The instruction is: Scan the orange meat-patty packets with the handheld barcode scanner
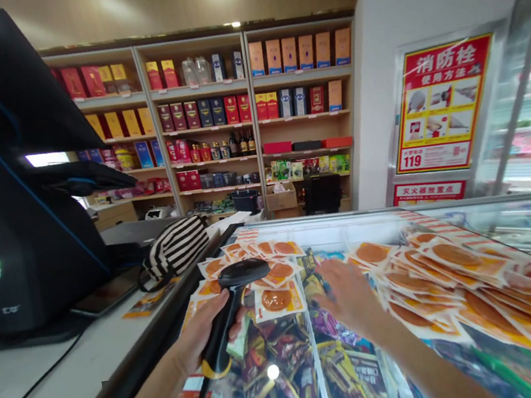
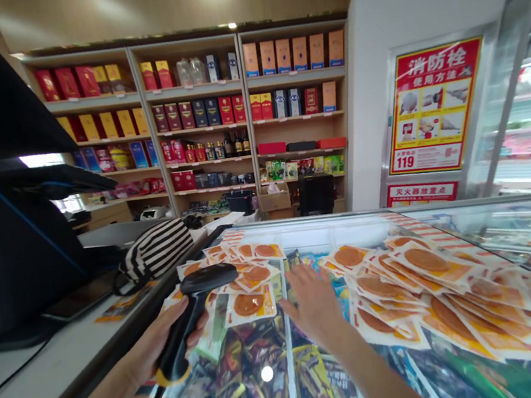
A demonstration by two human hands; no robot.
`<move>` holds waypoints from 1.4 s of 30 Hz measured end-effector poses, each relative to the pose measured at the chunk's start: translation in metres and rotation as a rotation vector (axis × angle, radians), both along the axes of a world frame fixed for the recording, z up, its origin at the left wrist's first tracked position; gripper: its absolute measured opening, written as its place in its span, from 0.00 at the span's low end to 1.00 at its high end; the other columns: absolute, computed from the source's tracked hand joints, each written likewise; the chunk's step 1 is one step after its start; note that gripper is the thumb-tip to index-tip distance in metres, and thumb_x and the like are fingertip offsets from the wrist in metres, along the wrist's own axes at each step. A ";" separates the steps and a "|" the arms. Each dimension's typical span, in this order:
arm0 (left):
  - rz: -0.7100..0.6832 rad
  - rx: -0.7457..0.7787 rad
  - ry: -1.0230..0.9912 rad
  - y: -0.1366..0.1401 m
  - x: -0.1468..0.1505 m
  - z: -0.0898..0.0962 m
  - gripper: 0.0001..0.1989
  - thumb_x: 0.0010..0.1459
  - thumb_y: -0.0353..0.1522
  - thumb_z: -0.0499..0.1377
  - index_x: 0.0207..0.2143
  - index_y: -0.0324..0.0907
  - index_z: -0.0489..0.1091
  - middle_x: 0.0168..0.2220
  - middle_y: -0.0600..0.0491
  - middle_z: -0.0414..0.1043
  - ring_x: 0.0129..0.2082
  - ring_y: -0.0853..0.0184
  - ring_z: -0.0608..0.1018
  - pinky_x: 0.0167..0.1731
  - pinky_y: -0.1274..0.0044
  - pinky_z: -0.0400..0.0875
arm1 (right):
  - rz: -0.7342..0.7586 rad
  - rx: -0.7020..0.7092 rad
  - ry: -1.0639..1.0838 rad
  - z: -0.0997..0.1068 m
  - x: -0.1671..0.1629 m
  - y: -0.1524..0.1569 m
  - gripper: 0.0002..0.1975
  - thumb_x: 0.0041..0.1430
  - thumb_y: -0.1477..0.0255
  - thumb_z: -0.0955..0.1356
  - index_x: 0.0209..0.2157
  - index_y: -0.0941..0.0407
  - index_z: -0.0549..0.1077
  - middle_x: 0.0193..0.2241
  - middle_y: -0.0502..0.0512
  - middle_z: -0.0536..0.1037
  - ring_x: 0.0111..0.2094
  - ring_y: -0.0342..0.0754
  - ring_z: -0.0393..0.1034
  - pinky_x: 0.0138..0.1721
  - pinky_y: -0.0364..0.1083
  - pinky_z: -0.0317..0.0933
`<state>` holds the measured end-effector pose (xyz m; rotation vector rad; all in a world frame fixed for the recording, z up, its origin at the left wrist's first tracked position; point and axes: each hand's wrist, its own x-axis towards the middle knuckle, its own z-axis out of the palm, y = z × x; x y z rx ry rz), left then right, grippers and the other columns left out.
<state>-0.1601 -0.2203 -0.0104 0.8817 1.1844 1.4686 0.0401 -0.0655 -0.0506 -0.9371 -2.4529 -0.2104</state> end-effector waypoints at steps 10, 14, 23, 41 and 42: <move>0.116 -0.039 -0.166 0.003 -0.021 -0.032 0.18 0.47 0.40 0.51 0.40 0.42 0.60 0.19 0.57 0.62 0.14 0.77 0.62 0.15 0.84 0.51 | 0.202 -0.280 -0.033 -0.038 -0.076 -0.009 0.28 0.45 0.54 0.60 0.49 0.48 0.58 0.52 0.59 0.56 0.51 0.60 0.48 0.45 0.59 0.45; 0.107 -0.062 -0.198 0.003 -0.022 -0.036 0.20 0.46 0.42 0.51 0.41 0.44 0.59 0.19 0.57 0.62 0.14 0.77 0.60 0.15 0.83 0.50 | 0.251 -0.282 -0.064 -0.036 -0.065 -0.008 0.29 0.45 0.54 0.59 0.50 0.47 0.57 0.51 0.60 0.57 0.50 0.60 0.50 0.44 0.58 0.47; 0.096 -0.081 -0.226 0.002 -0.024 -0.036 0.16 0.43 0.45 0.52 0.22 0.41 0.65 0.18 0.56 0.61 0.13 0.79 0.59 0.14 0.82 0.51 | 0.240 -0.233 -0.037 -0.036 -0.068 -0.008 0.23 0.45 0.59 0.63 0.46 0.44 0.62 0.48 0.58 0.62 0.46 0.57 0.57 0.39 0.54 0.53; -0.099 -0.030 -0.242 -0.003 -0.023 0.009 0.24 0.45 0.48 0.50 0.38 0.39 0.63 0.18 0.56 0.59 0.14 0.77 0.60 0.15 0.82 0.53 | 0.103 -0.307 0.446 -0.033 -0.057 0.001 0.10 0.50 0.73 0.56 0.32 0.56 0.66 0.26 0.53 0.75 0.25 0.45 0.69 0.26 0.42 0.60; -0.088 -0.025 -0.224 -0.002 -0.021 0.015 0.23 0.46 0.47 0.50 0.36 0.38 0.64 0.18 0.56 0.59 0.14 0.77 0.60 0.15 0.82 0.53 | 0.066 -0.348 0.492 -0.029 -0.052 0.003 0.09 0.50 0.71 0.57 0.30 0.56 0.65 0.25 0.52 0.74 0.25 0.45 0.68 0.26 0.42 0.60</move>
